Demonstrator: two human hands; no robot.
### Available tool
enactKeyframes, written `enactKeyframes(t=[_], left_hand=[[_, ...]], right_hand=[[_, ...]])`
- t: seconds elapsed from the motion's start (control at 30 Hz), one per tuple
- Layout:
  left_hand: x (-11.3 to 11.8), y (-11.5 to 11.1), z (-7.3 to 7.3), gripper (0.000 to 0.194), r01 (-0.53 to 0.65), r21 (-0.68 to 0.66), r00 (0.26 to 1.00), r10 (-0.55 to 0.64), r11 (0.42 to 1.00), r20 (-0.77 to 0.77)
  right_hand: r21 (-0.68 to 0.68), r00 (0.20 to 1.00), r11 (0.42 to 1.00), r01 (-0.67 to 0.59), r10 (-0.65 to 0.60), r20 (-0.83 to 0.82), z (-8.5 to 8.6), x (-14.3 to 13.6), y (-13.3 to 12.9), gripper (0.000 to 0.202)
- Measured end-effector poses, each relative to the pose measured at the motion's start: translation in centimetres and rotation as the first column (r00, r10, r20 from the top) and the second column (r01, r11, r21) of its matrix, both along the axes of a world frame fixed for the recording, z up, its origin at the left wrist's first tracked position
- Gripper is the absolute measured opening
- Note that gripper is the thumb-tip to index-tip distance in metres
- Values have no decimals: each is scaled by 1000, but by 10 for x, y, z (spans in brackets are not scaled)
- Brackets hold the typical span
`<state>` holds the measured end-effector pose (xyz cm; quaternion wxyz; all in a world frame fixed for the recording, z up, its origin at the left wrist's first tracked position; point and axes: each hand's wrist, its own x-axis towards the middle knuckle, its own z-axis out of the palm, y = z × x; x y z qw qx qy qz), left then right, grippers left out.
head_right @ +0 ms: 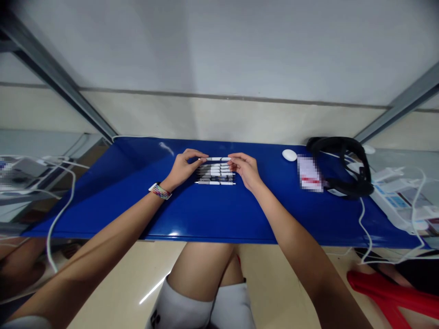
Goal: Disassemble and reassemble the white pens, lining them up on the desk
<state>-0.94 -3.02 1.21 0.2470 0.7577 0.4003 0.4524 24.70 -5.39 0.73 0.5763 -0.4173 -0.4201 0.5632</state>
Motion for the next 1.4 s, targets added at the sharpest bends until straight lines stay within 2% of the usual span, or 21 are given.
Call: enactKeyframes(t=[0.2, 0.4, 0.57, 0.83, 0.97, 1.13, 1.4], left_hand=[[0, -2, 2, 7, 1, 26, 999, -2, 1000, 33], [1, -3, 2, 26, -6, -20, 998, 7, 1000, 68], [0, 0, 0, 23, 24, -101, 998, -18, 995, 60], [-2, -1, 1, 16, 49, -92, 995, -41, 995, 90], [0, -2, 1, 19, 50, -89, 994, -41, 995, 97], [4, 1, -2, 29, 78, -140, 970, -43, 987, 239], [5, 1, -1, 27, 87, -171, 955, -33, 981, 296]], right_hand=[[-14, 1000, 1000, 5, -5, -14, 2, 0, -1, 19], [4, 1000, 1000, 20, -20, -10, 5, 0, -1, 20], [23, 999, 999, 27, -27, -17, 4, 1, 0, 20], [-44, 998, 998, 52, -54, -42, 6, 1, -1, 16], [-128, 984, 991, -51, 28, -177, 9, 4, 1, 22], [-132, 917, 962, -240, 181, -355, 13, 10, -2, 37], [-105, 925, 965, -239, 193, -329, 11, 10, 0, 23]])
